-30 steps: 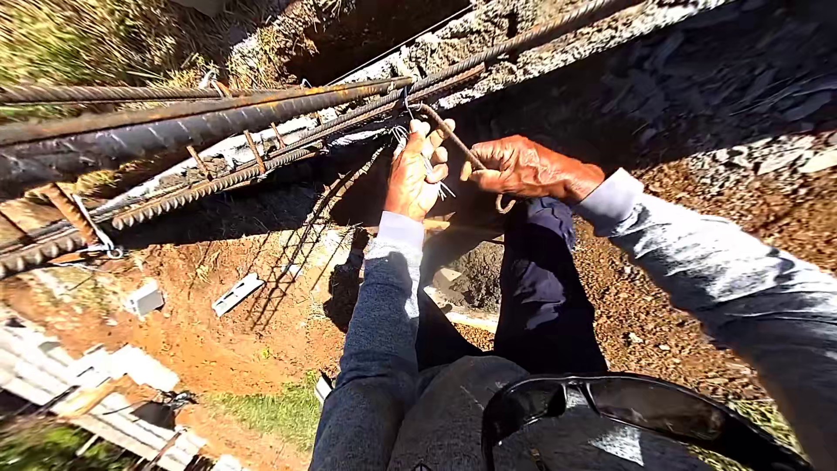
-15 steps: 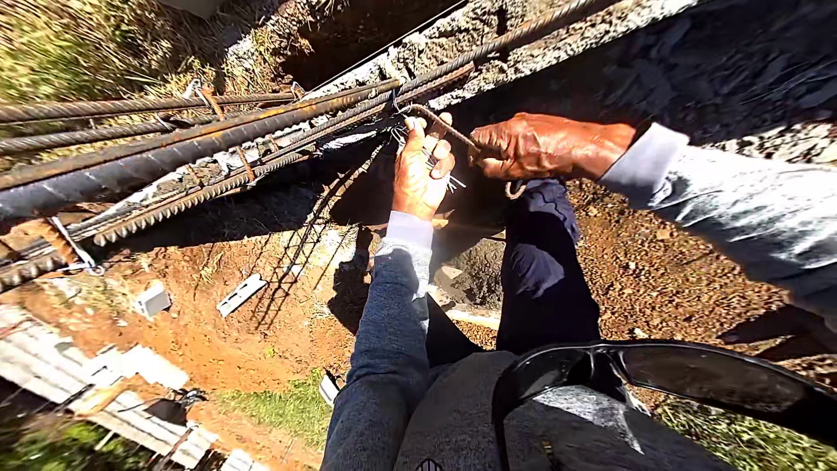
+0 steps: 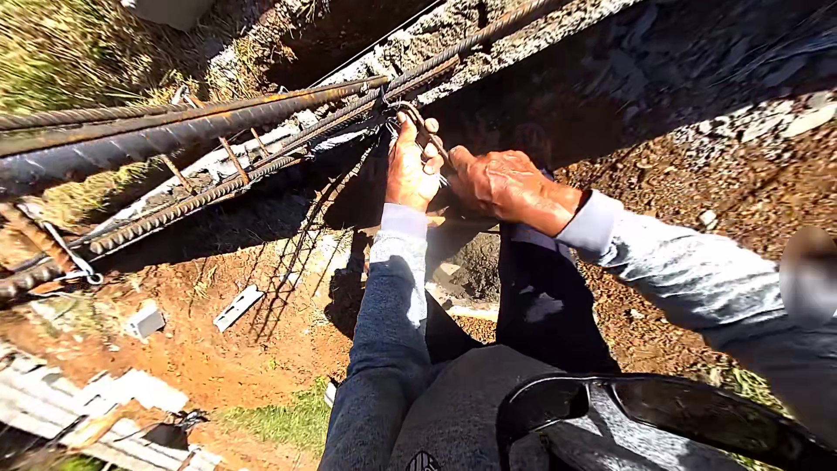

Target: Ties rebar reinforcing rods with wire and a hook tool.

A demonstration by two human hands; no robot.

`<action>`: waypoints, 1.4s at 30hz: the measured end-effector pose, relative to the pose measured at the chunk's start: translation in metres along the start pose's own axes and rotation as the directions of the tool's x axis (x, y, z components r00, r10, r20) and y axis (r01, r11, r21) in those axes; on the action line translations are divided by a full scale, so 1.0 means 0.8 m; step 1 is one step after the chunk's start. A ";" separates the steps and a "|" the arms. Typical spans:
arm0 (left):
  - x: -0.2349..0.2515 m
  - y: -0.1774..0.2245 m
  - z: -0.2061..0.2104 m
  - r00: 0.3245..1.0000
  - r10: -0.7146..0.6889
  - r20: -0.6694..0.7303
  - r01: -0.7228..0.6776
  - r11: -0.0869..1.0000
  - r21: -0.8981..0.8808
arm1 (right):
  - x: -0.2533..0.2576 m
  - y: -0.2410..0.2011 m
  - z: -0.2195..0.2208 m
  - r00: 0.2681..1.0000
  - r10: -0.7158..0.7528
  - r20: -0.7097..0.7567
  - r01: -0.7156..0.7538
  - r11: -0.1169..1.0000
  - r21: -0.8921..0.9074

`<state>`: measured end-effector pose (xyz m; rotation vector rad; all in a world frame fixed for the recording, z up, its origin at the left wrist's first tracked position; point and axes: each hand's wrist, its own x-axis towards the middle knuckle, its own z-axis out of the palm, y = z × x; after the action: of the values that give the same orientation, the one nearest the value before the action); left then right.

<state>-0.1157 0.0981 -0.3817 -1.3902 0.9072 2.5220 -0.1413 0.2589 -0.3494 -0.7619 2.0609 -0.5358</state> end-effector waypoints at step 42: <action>0.006 0.002 -0.017 0.990 -0.015 0.139 0.021 0.999 -0.047 | -0.034 0.012 0.075 0.991 0.049 -0.122 0.123 -0.670 0.732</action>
<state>-0.1092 0.0880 -0.3906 -1.2108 0.8103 2.6051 -0.0820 0.2791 -0.3724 0.6008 0.3619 -2.2069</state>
